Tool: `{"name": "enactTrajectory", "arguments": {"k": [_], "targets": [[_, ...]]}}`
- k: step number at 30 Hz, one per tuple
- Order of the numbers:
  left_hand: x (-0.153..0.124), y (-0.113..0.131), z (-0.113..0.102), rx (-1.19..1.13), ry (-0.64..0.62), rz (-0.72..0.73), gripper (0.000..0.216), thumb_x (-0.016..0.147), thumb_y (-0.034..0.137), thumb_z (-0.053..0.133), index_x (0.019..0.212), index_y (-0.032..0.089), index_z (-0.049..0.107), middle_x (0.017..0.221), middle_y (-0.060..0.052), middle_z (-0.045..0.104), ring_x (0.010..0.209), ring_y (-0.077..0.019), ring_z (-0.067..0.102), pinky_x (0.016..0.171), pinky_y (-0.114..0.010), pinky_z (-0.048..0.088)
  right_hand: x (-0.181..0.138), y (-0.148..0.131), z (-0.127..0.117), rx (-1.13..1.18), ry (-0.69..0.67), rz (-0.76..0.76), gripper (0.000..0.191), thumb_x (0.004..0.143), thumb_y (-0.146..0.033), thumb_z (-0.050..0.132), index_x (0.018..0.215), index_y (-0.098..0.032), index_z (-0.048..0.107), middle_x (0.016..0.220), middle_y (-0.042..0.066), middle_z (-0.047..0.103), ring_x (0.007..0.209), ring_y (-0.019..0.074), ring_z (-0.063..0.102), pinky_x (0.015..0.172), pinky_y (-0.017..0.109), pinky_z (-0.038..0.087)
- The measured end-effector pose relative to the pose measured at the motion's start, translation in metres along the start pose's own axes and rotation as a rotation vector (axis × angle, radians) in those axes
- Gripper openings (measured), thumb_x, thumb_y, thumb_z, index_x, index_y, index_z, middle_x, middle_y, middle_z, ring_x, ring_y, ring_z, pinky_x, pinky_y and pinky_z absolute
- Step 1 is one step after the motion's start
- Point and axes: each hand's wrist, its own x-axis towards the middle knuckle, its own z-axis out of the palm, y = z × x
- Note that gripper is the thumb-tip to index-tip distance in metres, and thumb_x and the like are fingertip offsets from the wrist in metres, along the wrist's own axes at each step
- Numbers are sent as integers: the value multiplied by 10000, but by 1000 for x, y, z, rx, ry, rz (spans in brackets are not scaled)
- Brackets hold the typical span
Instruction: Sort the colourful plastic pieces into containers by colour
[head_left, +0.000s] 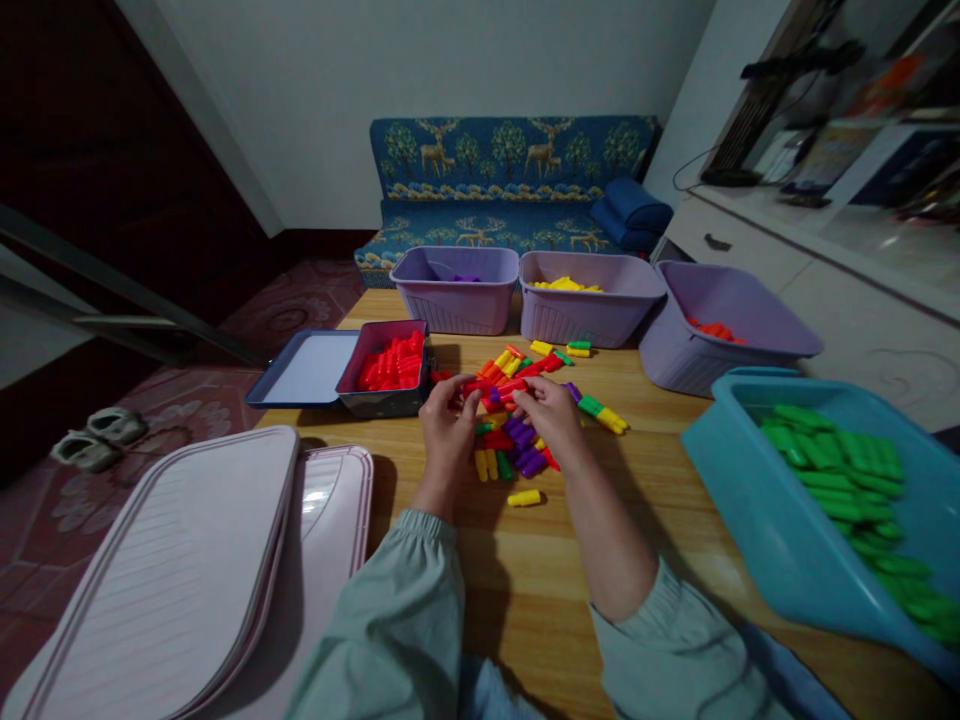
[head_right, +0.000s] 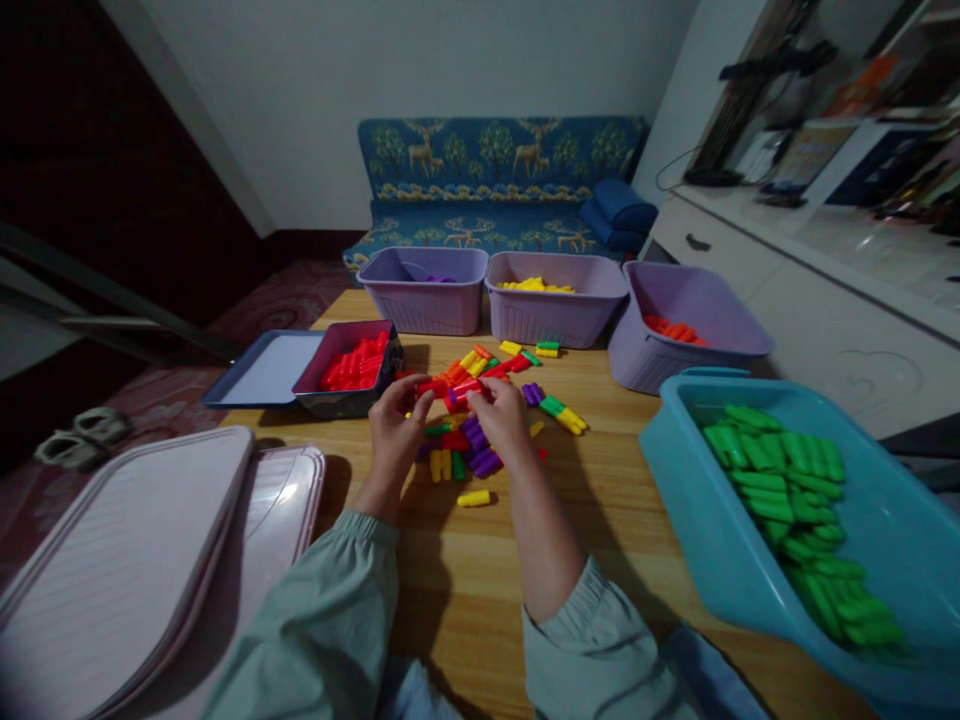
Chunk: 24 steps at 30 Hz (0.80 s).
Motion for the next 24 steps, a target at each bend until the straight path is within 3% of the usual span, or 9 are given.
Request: {"name": "enactTrajectory", "arguments": {"k": [4,8,11,15,21,24], "targets": [[0,6,3,-570,-100,-424,346,692,315,739,976,134,659,709,-6,646,543,-76,548,507,-179,421,-3,-8,6,120,-66,58,259,712,-401,570,793,-162,629,608,-15,600,475,98,500,438,207,384],[0,9,0,-766,-151,-620,347,632,213,787,938,118,654,690,-6,647,539,-66,571,487,-151,432,-6,-15,12,330,-79,158,329,669,-391,638,903,-161,617,636,-30,609,469,76,485,456,197,417],[1,11,-1,-811,-165,-660,319,668,197,769,957,119,660,703,-16,658,562,-75,596,497,-152,459,-7,-15,15,397,-76,157,361,661,-391,679,933,-170,592,652,-31,624,475,74,503,467,192,424],[0,13,-3,-828,-241,-681,407,718,369,757,1029,121,671,807,-50,687,598,-84,609,503,-163,479,-8,-12,19,290,-26,58,330,675,-404,693,886,-170,596,680,1,655,536,110,571,494,210,444],[-4,17,-3,-633,-309,-638,508,589,367,849,1015,158,667,772,-3,656,578,-59,570,463,-133,405,-12,-16,21,8,-47,-123,230,768,-350,597,867,-174,708,836,54,720,772,173,660,728,278,525],[0,21,-5,-560,-280,-626,514,560,347,855,993,140,673,725,1,640,553,-59,552,451,-139,380,-11,-16,20,35,-11,-107,295,789,-398,570,909,-167,710,880,65,725,776,178,660,707,276,525]]}}
